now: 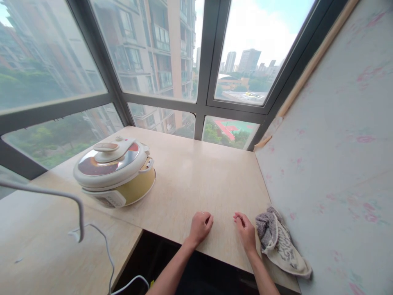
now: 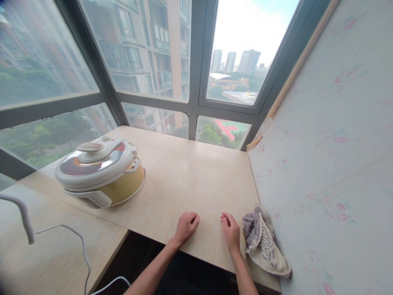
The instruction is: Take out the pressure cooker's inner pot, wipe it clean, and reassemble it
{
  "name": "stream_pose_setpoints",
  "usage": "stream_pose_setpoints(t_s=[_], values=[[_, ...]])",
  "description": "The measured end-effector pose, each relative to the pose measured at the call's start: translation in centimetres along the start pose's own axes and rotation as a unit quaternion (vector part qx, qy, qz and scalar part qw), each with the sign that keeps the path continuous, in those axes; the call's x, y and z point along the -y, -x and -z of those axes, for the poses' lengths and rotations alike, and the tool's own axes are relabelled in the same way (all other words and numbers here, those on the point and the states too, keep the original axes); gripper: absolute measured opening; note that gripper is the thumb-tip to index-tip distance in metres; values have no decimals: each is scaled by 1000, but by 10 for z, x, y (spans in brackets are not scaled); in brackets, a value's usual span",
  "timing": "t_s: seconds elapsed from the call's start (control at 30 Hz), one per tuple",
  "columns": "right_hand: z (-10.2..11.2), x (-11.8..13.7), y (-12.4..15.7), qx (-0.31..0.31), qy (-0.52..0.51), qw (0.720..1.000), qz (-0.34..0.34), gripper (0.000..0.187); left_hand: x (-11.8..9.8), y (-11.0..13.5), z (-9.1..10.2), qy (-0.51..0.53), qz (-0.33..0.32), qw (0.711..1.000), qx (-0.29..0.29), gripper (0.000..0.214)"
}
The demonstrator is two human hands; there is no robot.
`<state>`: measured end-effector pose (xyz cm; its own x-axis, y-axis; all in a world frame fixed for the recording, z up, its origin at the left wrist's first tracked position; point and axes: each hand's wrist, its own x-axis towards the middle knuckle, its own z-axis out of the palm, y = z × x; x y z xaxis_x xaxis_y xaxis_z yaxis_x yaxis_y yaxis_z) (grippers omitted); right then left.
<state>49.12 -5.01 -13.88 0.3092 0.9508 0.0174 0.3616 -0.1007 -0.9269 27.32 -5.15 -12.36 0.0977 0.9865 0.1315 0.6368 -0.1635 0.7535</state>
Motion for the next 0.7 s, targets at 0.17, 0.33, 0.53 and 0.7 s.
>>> stream_pose_setpoints(t_s=[0.17,0.33,0.53,0.7], values=[[-1,2,0,-4,13,1000,-12,44,1,3,1,41,2,999,-5,34],[-3,3,-2,-13,7,999,-51,46,7,10,12,172,44,984,11,33],[-11,24,-10,-5,-36,996,-86,46,22,24,103,296,82,950,-48,33],[-56,80,-14,86,-93,989,-77,48,32,38,232,455,32,845,-279,27]])
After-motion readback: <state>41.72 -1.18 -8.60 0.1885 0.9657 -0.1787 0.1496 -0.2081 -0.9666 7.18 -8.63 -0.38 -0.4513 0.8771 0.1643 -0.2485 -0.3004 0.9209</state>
